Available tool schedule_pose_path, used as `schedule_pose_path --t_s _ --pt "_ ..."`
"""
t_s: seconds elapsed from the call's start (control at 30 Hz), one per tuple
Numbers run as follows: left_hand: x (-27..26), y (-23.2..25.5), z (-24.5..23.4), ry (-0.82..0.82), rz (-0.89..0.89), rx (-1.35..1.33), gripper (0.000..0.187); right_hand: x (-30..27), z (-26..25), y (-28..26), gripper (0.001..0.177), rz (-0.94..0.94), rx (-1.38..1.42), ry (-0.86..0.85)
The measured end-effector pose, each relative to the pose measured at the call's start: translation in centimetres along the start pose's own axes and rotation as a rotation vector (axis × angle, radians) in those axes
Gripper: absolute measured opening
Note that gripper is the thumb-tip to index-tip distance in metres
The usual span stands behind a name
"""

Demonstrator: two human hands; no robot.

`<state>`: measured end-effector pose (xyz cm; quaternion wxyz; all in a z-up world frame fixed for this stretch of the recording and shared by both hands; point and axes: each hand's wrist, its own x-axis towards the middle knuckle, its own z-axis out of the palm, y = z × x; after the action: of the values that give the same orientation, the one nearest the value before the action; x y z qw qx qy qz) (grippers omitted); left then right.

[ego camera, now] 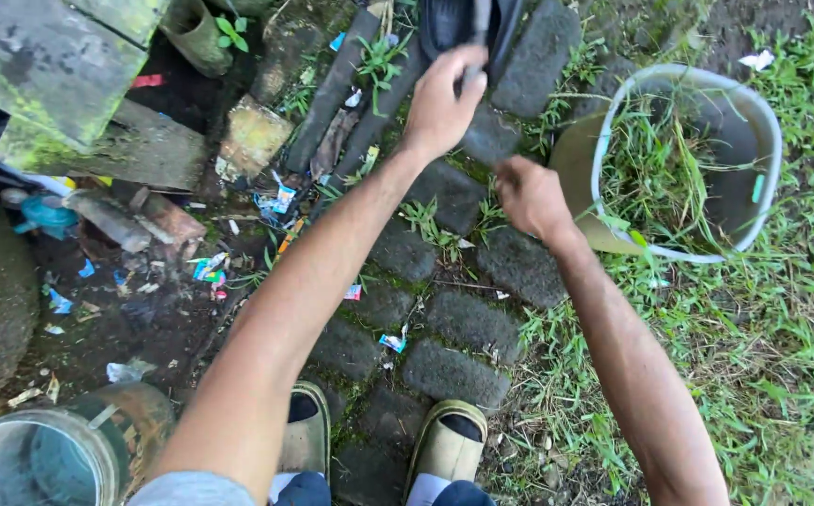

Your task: Manually pull weeds and grass from between paving stones and around an outdoor drain area, placing the debris into a small bucket.

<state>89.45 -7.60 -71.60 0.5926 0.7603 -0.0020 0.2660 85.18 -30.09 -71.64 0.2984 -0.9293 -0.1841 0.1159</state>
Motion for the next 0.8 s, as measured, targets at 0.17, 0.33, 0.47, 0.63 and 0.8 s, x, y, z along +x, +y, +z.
schedule_pose_path --t_s 0.17,0.33,0.47,0.63,0.8 --pt "-7.0 -1.8 -2.0 -0.486 -0.042 0.212 0.021 -2.7 1.5 2.2 0.033 -0.04 -0.212 -0.117" --pt "-11.5 -2.5 -4.0 -0.778 -0.187 0.42 0.022 -2.7 5.7 6.9 0.037 -0.034 -0.376 -0.16" --pt "-12.8 -2.2 -5.2 -0.884 -0.221 0.544 0.023 -2.7 5.8 4.6 0.032 -0.008 -0.482 -0.216" --pt "-13.9 -2.2 -5.6 -0.892 -0.151 0.603 0.024 -2.0 6.0 3.2 0.032 0.007 -0.513 -0.194" --pt "-14.7 -2.0 -5.5 -0.948 -0.099 0.648 0.028 -1.4 7.0 3.6 0.026 0.045 -0.618 -0.245"
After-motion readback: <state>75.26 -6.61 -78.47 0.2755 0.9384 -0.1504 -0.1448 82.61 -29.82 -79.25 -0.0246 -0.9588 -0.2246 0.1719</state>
